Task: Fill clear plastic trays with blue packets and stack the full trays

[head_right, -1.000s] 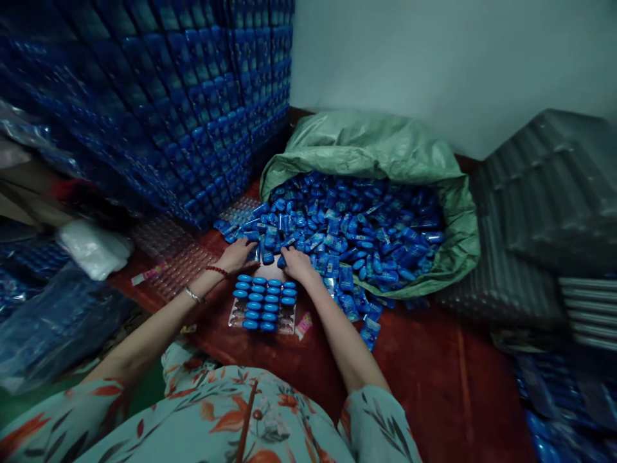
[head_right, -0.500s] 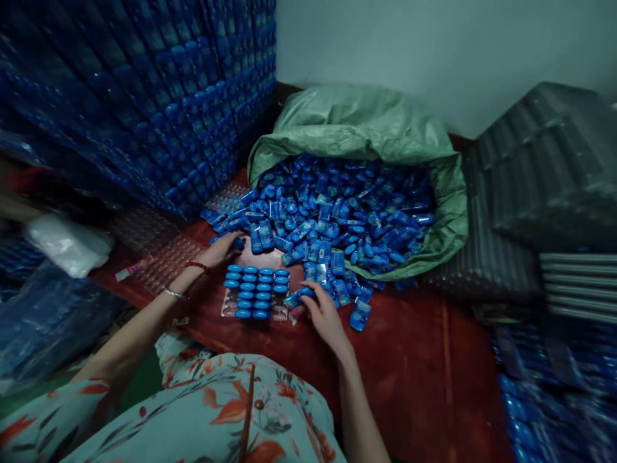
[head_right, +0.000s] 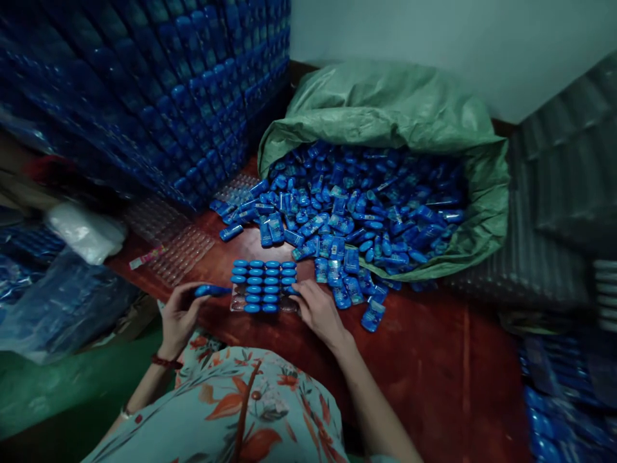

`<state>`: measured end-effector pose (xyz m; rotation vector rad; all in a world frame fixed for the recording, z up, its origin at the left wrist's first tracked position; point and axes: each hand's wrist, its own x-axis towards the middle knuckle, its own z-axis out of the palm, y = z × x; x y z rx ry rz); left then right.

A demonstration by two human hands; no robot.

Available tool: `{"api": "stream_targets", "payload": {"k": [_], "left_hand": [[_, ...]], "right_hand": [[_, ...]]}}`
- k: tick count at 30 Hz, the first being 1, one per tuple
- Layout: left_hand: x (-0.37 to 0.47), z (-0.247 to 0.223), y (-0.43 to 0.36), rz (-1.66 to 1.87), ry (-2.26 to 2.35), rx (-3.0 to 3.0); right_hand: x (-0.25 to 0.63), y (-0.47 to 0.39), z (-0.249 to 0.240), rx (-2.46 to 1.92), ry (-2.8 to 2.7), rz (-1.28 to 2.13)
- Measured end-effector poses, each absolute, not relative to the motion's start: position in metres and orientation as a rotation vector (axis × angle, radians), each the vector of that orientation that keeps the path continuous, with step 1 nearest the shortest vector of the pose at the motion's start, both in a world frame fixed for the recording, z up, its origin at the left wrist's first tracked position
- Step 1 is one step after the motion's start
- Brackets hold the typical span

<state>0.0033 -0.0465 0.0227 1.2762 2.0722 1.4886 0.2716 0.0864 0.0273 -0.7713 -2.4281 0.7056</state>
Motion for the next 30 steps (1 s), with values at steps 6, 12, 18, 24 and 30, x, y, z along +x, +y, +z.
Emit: {"api": "stream_targets", "payload": {"k": [6, 12, 18, 24, 30], "left_hand": [[0.015, 0.008, -0.038, 1.167, 1.882, 1.883], [0.000, 0.008, -0.024, 0.806, 1.738, 2.332], [-0.003, 0.015, -0.014, 0.565, 1.695, 2.489], [-0.001, 0.015, -0.013, 0.896, 1.852, 2.291], [-0.012, 0.017, 0.064, 0.986, 2.108, 1.705]], "right_hand": [[0.271, 0.085, 0.022, -0.800, -2.530, 0.635], [0.264, 0.096, 0.052, -0.887, -2.877, 0.570], [0.238, 0.082, 0.060, -1.030, -3.028, 0.342], [0.246, 0.063, 0.047, -1.060, -2.742, 0.208], [0.257, 0.122, 0.030, -1.488, -2.216, 0.216]]}}
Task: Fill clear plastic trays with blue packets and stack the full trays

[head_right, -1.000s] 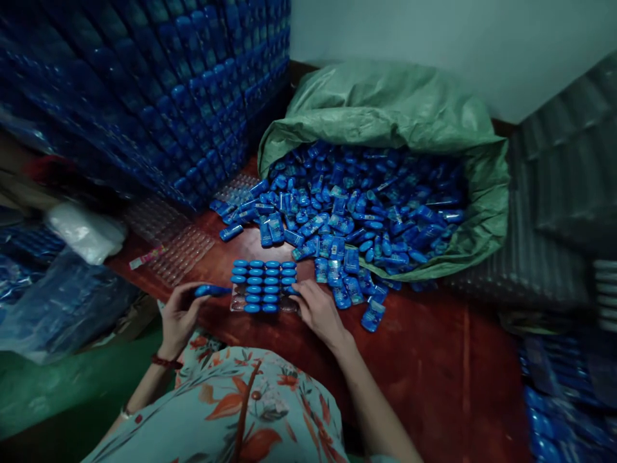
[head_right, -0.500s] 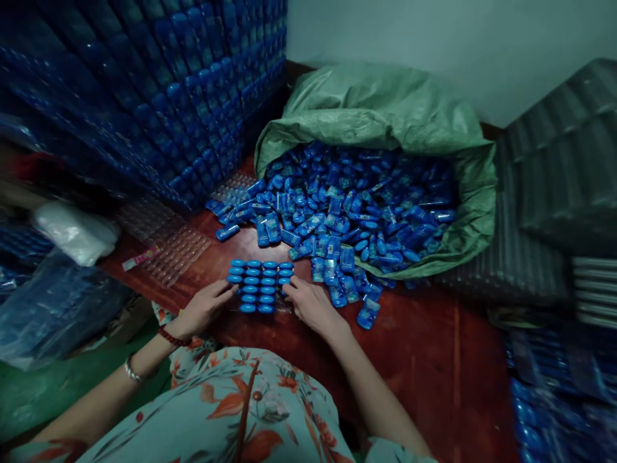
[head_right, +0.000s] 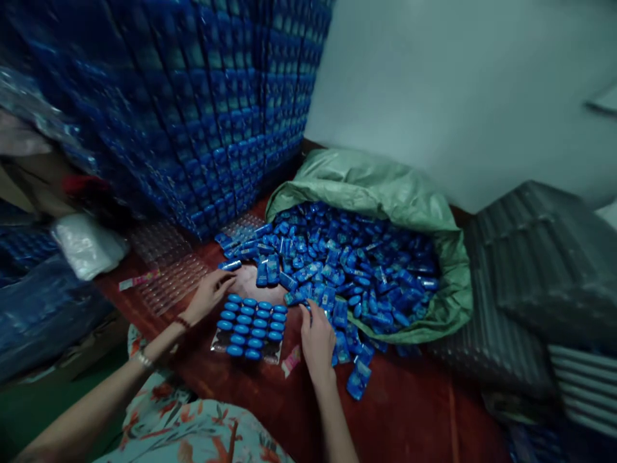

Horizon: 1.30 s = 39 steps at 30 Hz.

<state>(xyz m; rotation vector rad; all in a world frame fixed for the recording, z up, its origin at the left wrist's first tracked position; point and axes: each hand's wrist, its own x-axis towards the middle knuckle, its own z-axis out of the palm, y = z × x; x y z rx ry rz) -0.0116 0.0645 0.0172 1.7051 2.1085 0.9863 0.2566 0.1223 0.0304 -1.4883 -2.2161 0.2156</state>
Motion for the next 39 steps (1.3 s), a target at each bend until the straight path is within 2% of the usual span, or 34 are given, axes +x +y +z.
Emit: {"api": "stream_targets", "payload": {"k": [4, 7, 10, 18, 22, 24, 26, 32, 39], "left_hand": [[-0.023, 0.025, 0.112, 0.444, 2.488, 1.642], [-0.029, 0.023, 0.116, 0.389, 2.609, 1.505], [-0.035, 0.015, 0.103, 0.377, 2.591, 1.504], [-0.054, 0.002, 0.076, 0.605, 2.299, 1.600], [-0.053, 0.004, 0.040, 1.157, 2.197, 1.526], [-0.048, 0.010, 0.013, 1.413, 2.181, 1.422], [-0.040, 0.019, -0.016, 1.451, 2.190, 1.369], [-0.004, 0.034, -0.072, 1.235, 2.028, 1.564], [0.014, 0.018, -0.059, 1.058, 2.014, 1.872]], "right_hand": [[0.236, 0.162, 0.009, -1.569, -2.357, 0.038], [0.227, 0.174, -0.004, -1.508, -2.422, 0.028], [0.228, 0.175, -0.008, -1.412, -2.375, 0.217], [0.283, 0.138, -0.001, -1.368, -1.583, 1.036], [0.308, 0.094, 0.010, -1.327, -1.708, 1.226], [0.304, 0.074, 0.012, -1.298, -1.819, 1.141], [0.294, 0.061, 0.011, -1.257, -1.918, 0.986], [0.280, 0.057, 0.001, -0.883, -2.375, 0.675], [0.273, 0.068, 0.019, -0.750, -2.801, 0.243]]}}
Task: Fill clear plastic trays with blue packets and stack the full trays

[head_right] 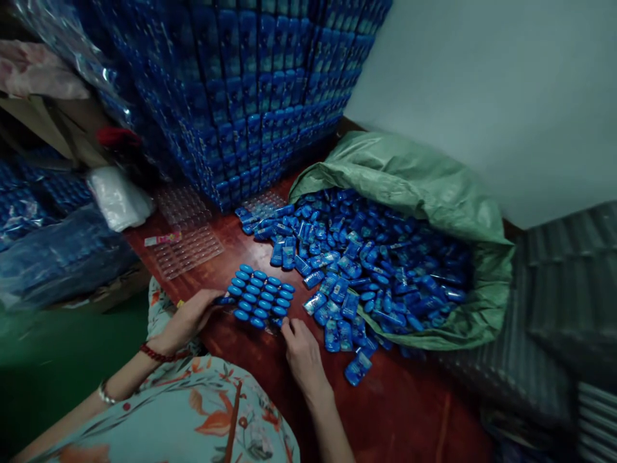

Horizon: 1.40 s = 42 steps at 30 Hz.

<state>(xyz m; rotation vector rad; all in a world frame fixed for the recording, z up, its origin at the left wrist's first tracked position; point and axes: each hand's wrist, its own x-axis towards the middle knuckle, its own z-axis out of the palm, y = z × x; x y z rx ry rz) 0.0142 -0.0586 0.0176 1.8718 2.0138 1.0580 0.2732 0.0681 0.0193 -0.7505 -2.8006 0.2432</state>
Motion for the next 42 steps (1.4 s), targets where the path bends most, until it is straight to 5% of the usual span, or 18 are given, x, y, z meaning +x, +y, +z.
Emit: {"api": "stream_targets", "payload": {"k": [12, 22, 26, 34, 42], "left_hand": [[-0.002, 0.053, -0.024, 0.611, 1.525, 2.356], [-0.017, 0.029, -0.034, 0.723, 1.681, 2.498], [-0.035, 0.035, 0.019, 0.892, 1.769, 2.312], [-0.020, 0.018, 0.153, 0.232, 1.447, 2.724], [-0.012, 0.013, 0.165, 0.232, 1.354, 2.758]], "right_hand": [[0.229, 0.066, 0.059, -0.773, -3.229, 0.134], [0.254, 0.097, 0.020, -0.894, -2.411, 0.410], [0.222, 0.158, 0.024, -0.913, -2.444, 0.501], [0.173, 0.214, 0.021, -0.641, -3.080, 0.077], [0.236, 0.183, 0.015, -0.937, -2.345, 0.491]]}}
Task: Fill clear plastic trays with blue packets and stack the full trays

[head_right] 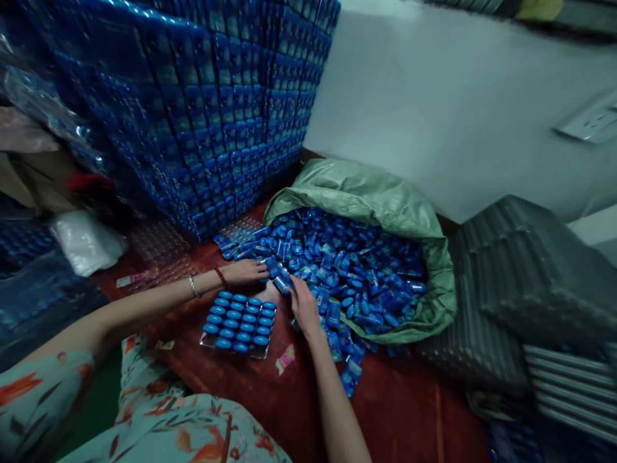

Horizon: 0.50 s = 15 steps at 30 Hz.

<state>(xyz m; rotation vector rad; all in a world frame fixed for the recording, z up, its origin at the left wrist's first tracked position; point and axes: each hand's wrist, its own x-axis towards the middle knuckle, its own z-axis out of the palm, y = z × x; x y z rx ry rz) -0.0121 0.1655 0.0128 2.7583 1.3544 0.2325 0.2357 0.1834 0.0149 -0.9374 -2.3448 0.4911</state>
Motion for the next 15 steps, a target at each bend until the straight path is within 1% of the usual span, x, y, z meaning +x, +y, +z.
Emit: {"api": "stream_targets", "payload": {"k": [2, 6, 8, 12, 15], "left_hand": [[-0.022, 0.019, 0.153, 0.368, 1.429, 2.668], [-0.044, 0.034, 0.092, 1.014, 1.719, 2.206], [-0.051, 0.040, 0.046, 1.218, 1.868, 1.974], [-0.045, 0.044, -0.041, 1.325, 2.141, 1.723], [-0.024, 0.036, -0.077, 1.277, 2.130, 1.762]], "right_hand": [[0.260, 0.162, 0.019, -1.094, -2.114, 0.537], [0.301, 0.110, 0.022, -1.276, -1.944, 0.648], [0.310, 0.083, 0.020, -1.331, -1.907, 0.780], [0.307, 0.040, 0.016, -1.365, -1.872, 1.005], [0.293, 0.026, 0.016, -1.336, -1.845, 1.075]]}}
